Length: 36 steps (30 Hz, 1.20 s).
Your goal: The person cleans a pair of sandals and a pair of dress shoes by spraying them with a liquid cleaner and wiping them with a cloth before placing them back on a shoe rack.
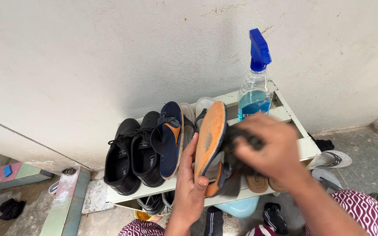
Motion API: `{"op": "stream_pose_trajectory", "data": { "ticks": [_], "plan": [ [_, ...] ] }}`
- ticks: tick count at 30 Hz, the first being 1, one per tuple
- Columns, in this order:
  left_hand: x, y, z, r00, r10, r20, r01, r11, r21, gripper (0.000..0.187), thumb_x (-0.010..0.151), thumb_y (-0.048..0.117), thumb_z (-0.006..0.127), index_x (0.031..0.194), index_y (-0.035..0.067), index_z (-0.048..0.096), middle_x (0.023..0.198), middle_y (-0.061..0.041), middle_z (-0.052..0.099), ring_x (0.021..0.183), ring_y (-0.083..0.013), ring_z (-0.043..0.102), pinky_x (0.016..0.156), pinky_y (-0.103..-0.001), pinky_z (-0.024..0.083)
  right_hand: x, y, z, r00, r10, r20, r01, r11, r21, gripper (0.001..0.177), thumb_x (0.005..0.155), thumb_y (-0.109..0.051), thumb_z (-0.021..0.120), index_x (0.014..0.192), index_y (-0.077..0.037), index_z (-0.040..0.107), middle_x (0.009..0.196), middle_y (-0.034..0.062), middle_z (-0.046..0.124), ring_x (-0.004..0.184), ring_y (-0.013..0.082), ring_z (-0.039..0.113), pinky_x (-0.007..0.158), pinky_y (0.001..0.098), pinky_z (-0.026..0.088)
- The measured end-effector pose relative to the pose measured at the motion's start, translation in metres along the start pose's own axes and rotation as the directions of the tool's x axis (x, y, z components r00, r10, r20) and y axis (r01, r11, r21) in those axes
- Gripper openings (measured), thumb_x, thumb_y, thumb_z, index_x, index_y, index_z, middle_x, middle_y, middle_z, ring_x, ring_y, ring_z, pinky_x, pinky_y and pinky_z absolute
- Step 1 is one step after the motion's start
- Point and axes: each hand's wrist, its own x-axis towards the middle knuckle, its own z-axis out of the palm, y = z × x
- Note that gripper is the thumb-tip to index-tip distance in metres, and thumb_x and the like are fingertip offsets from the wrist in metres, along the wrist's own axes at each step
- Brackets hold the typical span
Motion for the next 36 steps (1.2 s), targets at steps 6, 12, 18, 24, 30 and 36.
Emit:
{"op": "stream_pose_trajectory", "data": {
  "ticks": [6, 12, 18, 24, 30, 36],
  "plan": [
    [0.006, -0.031, 0.024, 0.998, -0.054, -0.036, 0.038, 0.935, -0.353, 0.115, 0.087, 0.086, 0.04, 0.16, -0.001, 0.019, 0.152, -0.019, 0.044, 0.142, -0.0269, 0.043, 0.119, -0.04, 0.034, -0.007, -0.019, 0.0, 0.989, -0.085, -0.124, 0.064, 0.985, -0.162, 0.038, 0.081, -0.024, 0.082, 0.114, -0.006, 0.074, 0.102, 0.0101, 0.071, 0.09, 0.0211, 0.071, 0.076, 0.0318, 0.058],
    [0.01, -0.052, 0.018, 0.984, -0.148, 0.1, 0.177, 0.877, -0.446, 0.104, 0.092, 0.082, 0.034, 0.153, -0.001, 0.037, 0.133, -0.015, 0.057, 0.123, -0.0211, 0.056, 0.105, -0.036, 0.047, -0.006, -0.03, 0.004, 0.918, -0.084, 0.388, 0.142, 0.982, -0.122, 0.029, 0.07, -0.022, 0.084, 0.098, -0.016, 0.082, 0.085, 0.004, 0.073, 0.07, 0.0156, 0.07, 0.056, 0.0317, 0.055],
    [0.01, -0.059, 0.018, 0.933, -0.196, 0.302, 0.357, 0.607, -0.71, 0.103, 0.093, 0.08, 0.034, 0.153, -0.003, 0.04, 0.127, -0.02, 0.059, 0.108, -0.0273, 0.06, 0.089, -0.042, 0.051, 0.002, -0.001, -0.027, 0.993, -0.016, -0.119, 0.014, 1.0, -0.015, 0.024, 0.089, -0.016, 0.079, 0.112, -0.01, 0.073, 0.102, 0.0065, 0.072, 0.088, 0.0168, 0.071, 0.077, 0.0301, 0.057],
    [0.001, -0.053, 0.016, 0.982, -0.146, 0.122, 0.189, 0.813, -0.551, 0.101, 0.089, 0.08, 0.041, 0.153, 0.002, 0.035, 0.14, -0.014, 0.056, 0.126, -0.0204, 0.059, 0.106, -0.033, 0.051, 0.017, 0.044, -0.048, 0.878, 0.431, -0.21, -0.466, 0.869, -0.164, 0.062, 0.09, -0.031, 0.062, 0.148, -0.011, 0.059, 0.108, 0.0138, 0.074, 0.092, 0.0264, 0.07, 0.083, 0.0414, 0.054],
    [0.006, -0.054, 0.014, 0.98, -0.117, 0.16, 0.195, 0.716, -0.67, 0.104, 0.093, 0.079, 0.045, 0.153, -0.006, 0.04, 0.141, -0.021, 0.056, 0.123, -0.0237, 0.06, 0.101, -0.036, 0.053, 0.049, 0.078, -0.019, 0.945, 0.253, -0.209, -0.328, 0.769, -0.549, 0.085, 0.082, -0.078, 0.075, 0.134, -0.012, 0.074, 0.103, 0.0153, 0.068, 0.096, 0.0312, 0.066, 0.073, 0.0458, 0.054],
    [0.013, -0.044, 0.024, 0.984, -0.129, 0.125, 0.179, 0.757, -0.628, 0.106, 0.086, 0.082, 0.049, 0.154, 0.003, 0.034, 0.139, -0.016, 0.053, 0.124, -0.0219, 0.059, 0.102, -0.036, 0.054, 0.095, 0.084, 0.007, 0.962, 0.183, -0.203, -0.272, 0.708, -0.652, 0.074, 0.081, -0.08, 0.074, 0.103, -0.009, 0.081, 0.089, 0.0102, 0.069, 0.08, 0.0253, 0.066, 0.062, 0.0411, 0.052]
  ]
}}
